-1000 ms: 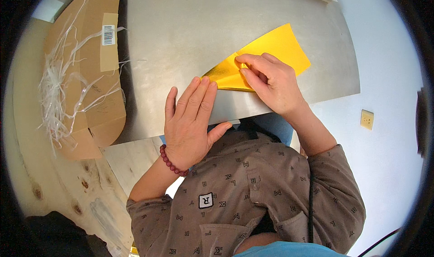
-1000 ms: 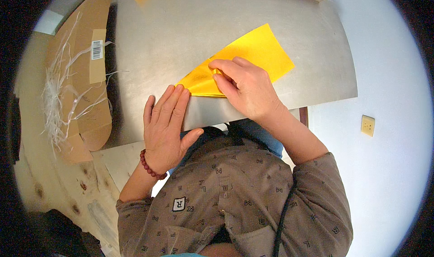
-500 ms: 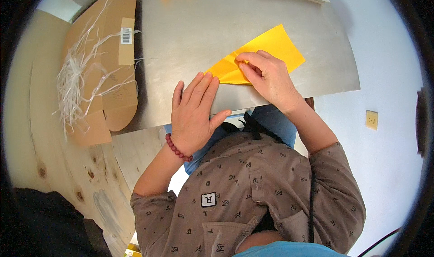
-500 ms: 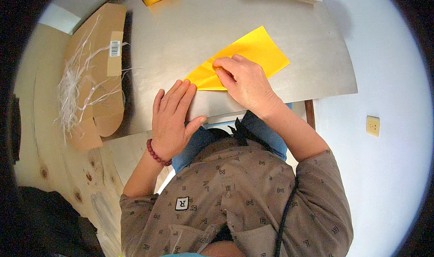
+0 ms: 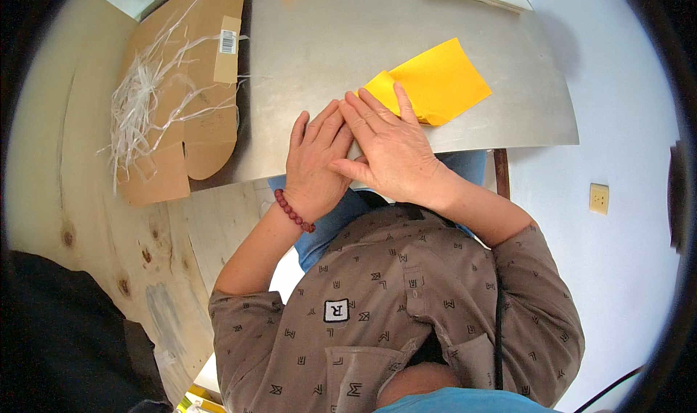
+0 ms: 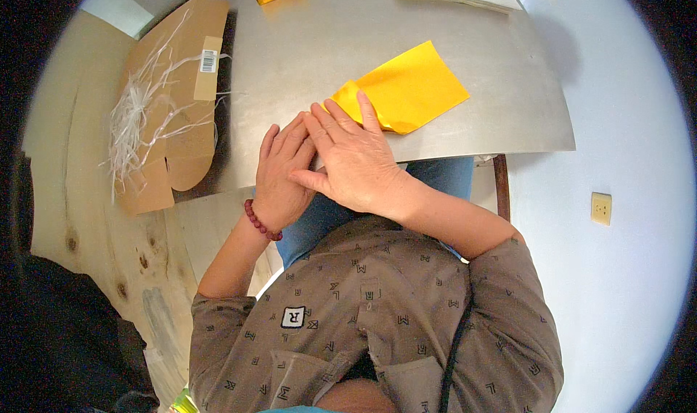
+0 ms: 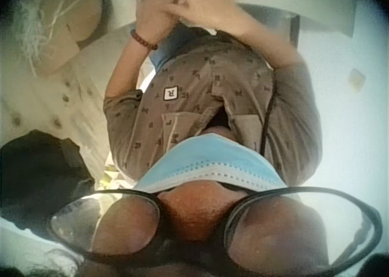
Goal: The person folds a gold-colored sheet of paper into a small envelope-like shape, then places it on a stack of similar folded items. They pick up another sheet and begin folding it in the same way.
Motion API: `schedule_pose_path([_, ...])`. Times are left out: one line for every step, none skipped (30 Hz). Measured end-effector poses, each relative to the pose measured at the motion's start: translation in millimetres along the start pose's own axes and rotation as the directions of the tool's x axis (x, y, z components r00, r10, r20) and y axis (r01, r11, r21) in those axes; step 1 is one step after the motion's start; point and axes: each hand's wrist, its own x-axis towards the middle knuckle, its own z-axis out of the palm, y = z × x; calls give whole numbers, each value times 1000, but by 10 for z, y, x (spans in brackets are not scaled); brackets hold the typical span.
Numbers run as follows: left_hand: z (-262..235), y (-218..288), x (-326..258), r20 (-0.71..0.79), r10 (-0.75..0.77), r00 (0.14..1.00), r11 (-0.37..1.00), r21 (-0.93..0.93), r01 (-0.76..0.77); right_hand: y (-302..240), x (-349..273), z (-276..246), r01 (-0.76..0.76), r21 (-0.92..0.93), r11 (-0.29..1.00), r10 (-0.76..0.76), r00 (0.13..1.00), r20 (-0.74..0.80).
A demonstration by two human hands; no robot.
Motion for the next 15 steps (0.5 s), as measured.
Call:
schedule_pose_path([7, 1, -5, -18, -4, 1000, 1000, -1, 4, 37, -45, 28, 3, 6, 1000, -3, 1000, -9])
schedule_pose_path([18, 5, -3, -18, -9, 1000, 1000, -4, 9, 79, -102, 39, -2, 12, 1000, 2, 1000, -17])
schedule_pose_path([29, 17, -4, -21, -9, 1000, 1000, -6, 9, 125, -153, 40, 15, 9, 1000, -15, 1000, -21])
schedule_pose_path([37, 26, -2, -27, -7, 1000, 1000, -6, 7, 162, -201, 33, 16, -9, 1000, -16, 1000, -17])
schedule_pose_path([39, 34, -5, -35, -7, 999, 1000, -6, 7, 185, -242, 26, 18, -26, 999, -18, 1000, -13])
schedule_pose_path([37, 40, -10, -42, -9, 999, 1000, -4, 8, 199, -284, 12, 32, -49, 998, -33, 999, -20])
schedule_pose_path([36, 43, -6, -39, -8, 999, 1000, -5, 7, 221, -328, -16, 16, -49, 999, -16, 1000, 3])
schedule_pose_path([31, 48, -3, -37, -8, 999, 1000, -4, 8, 237, -377, -52, 12, -54, 998, -11, 1000, 13])
schedule_pose_path([23, 51, -5, -33, -10, 999, 1000, -2, 10, 254, -428, -91, 7, -62, 998, -5, 999, 32])
schedule_pose_path([18, 60, -3, -36, -14, 999, 1000, 3, 14, 282, -484, -137, 3, -72, 997, 0, 999, 40])
schedule_pose_path([15, 75, -1, -39, -16, 999, 1000, 7, 16, 315, -551, -194, -5, -88, 996, 10, 998, 57])
schedule_pose_path([16, 93, 5, -42, -17, 999, 1000, 11, 17, 352, -618, -247, -13, -105, 994, 21, 997, 73])
schedule_pose_path([17, 116, 10, -40, -24, 999, 1000, 18, 24, 380, -685, -295, -21, -106, 994, 29, 997, 74])
schedule_pose_path([18, 144, 12, -39, -30, 999, 999, 25, 31, 407, -752, -341, -29, -109, 994, 37, 997, 75])
schedule_pose_path([21, 172, 18, -39, -37, 999, 999, 34, 38, 426, -796, -366, -40, -106, 994, 48, 996, 73])
